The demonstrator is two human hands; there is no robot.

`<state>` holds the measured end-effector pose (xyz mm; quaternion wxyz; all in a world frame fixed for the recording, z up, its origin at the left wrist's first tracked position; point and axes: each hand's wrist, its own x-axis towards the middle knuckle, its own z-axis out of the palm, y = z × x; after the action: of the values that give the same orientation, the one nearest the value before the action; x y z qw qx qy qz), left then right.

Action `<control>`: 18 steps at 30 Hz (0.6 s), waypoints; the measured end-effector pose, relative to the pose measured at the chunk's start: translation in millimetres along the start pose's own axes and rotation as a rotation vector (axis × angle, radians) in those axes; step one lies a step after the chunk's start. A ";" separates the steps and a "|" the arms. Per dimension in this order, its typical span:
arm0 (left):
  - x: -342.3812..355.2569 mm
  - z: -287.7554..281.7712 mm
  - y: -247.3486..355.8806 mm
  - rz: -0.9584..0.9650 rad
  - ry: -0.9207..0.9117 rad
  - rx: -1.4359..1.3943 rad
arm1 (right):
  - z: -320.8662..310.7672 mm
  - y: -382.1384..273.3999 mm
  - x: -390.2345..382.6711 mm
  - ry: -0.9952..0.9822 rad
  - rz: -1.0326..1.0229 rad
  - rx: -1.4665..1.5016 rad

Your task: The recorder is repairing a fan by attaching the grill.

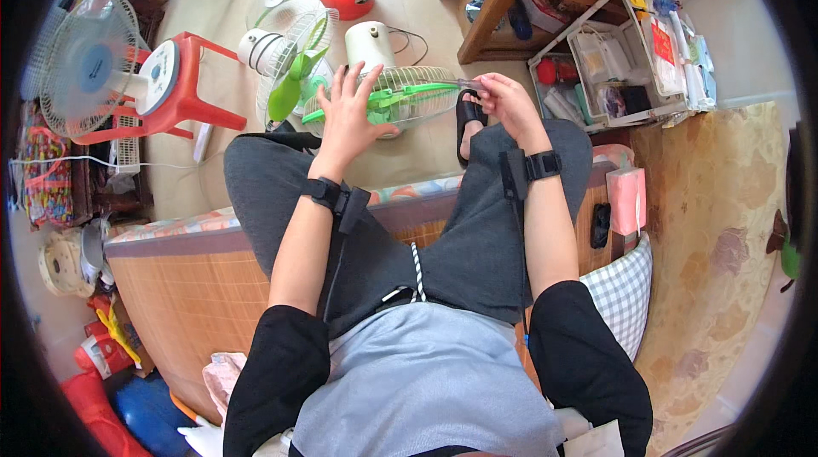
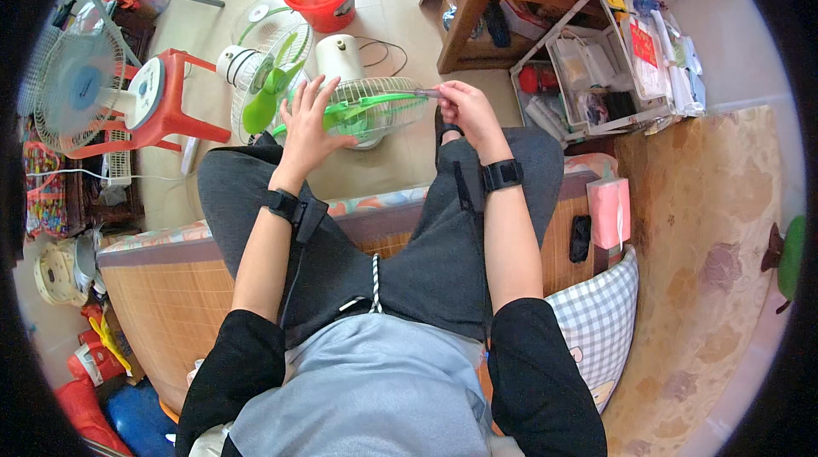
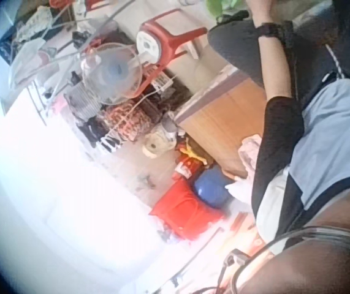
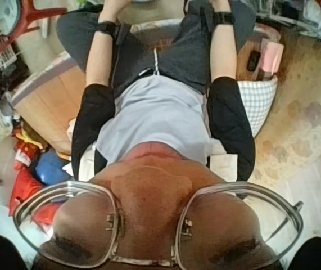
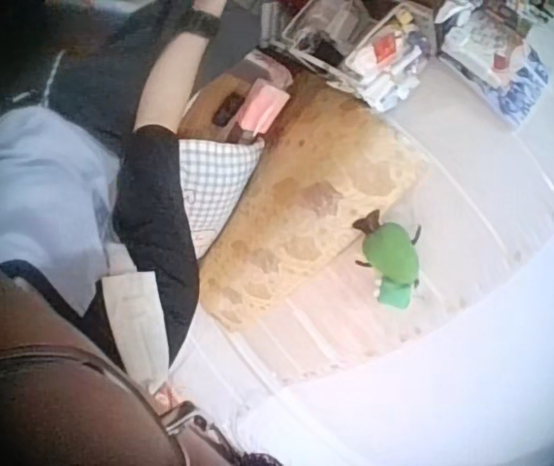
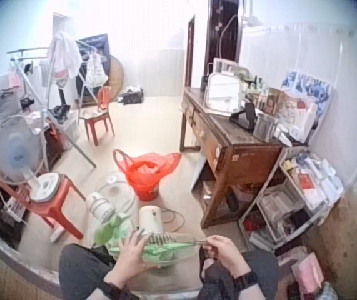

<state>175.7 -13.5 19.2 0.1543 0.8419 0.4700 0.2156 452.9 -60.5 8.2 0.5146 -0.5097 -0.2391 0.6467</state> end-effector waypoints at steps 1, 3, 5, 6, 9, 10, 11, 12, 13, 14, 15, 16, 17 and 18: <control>0.4 0.0 0.8 0.005 -0.031 0.068 | -5.0 1.3 3.0 0.065 -0.018 -0.142; 1.0 -0.7 0.6 0.019 -0.044 0.108 | -4.1 2.5 6.5 0.083 0.001 -0.135; 0.7 0.3 0.3 0.009 -0.047 0.152 | -1.7 2.6 8.1 0.015 0.030 -0.120; 1.2 0.1 0.9 0.010 -0.053 0.154 | -0.4 1.3 8.1 0.017 0.032 -0.115; 1.8 -1.2 4.1 0.034 -0.055 0.175 | -2.7 0.7 9.0 0.011 0.024 -0.191; 1.9 -0.4 4.4 0.045 -0.045 0.180 | -7.3 3.1 11.6 -0.001 0.017 -0.181; 2.5 0.0 4.6 0.055 -0.033 0.185 | -8.5 2.7 12.4 -0.015 0.008 -0.174; 2.9 0.1 4.8 0.055 -0.035 0.184 | -9.5 3.0 12.5 -0.014 0.009 -0.173; 3.0 0.2 5.0 0.048 -0.034 0.185 | -10.5 3.3 12.4 -0.010 0.002 -0.172; 3.4 0.2 4.7 0.041 -0.032 0.188 | -10.4 3.2 12.3 -0.007 -0.006 -0.171; 3.8 0.9 2.8 0.041 -0.033 0.189 | -10.1 4.0 12.5 -0.007 -0.005 -0.170; 4.0 2.1 -0.1 0.056 -0.027 0.152 | -9.1 5.2 12.9 -0.003 0.004 -0.159; 4.1 2.8 -1.3 0.072 -0.021 0.113 | -7.2 5.6 12.5 0.002 0.012 -0.149; 3.7 3.0 -1.4 0.072 -0.022 0.113 | -5.2 6.0 12.0 0.003 0.013 -0.149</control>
<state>178.0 -9.8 16.9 0.1038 0.8681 0.4489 0.1849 455.6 -52.8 -3.6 0.4715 -0.5490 -0.2824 0.6297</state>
